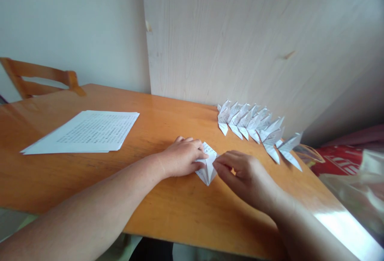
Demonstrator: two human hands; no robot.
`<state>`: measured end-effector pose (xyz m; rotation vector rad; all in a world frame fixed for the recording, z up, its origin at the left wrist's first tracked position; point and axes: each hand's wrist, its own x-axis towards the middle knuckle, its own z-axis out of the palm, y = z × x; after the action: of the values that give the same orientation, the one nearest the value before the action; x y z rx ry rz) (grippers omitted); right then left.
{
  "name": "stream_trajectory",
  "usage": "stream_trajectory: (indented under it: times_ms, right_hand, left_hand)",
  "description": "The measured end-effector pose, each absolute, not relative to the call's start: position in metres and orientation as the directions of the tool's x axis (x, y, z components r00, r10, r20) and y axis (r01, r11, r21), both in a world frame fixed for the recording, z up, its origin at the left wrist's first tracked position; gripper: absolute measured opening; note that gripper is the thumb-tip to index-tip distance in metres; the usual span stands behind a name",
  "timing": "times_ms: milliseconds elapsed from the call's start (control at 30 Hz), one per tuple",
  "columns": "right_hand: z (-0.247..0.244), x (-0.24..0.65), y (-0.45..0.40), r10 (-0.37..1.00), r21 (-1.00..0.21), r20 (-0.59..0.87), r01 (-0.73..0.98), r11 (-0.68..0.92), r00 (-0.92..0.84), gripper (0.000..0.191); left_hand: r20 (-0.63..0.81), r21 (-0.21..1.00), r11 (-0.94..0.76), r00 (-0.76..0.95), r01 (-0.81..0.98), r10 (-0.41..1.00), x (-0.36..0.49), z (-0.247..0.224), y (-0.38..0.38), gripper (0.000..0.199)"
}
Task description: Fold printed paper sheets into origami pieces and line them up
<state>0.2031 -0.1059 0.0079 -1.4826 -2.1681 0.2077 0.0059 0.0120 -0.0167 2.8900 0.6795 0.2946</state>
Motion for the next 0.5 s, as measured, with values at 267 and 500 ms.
stream_trajectory:
  times_ms: [267,500]
  right_hand:
    - [-0.008,0.217,-0.087,0.882,-0.353,0.32,0.82,0.451,-0.347,0.024]
    - [0.0,0.197,-0.104,0.816,-0.17,0.297,0.813,0.556,-0.496,0.017]
  left_hand:
    - [0.104,0.231,-0.865,0.873,0.445,0.477,0.004,-0.016,0.014,0.031]
    - [0.078,0.255,-0.853,0.869,0.457,0.489,0.005,-0.013,0.014,0.034]
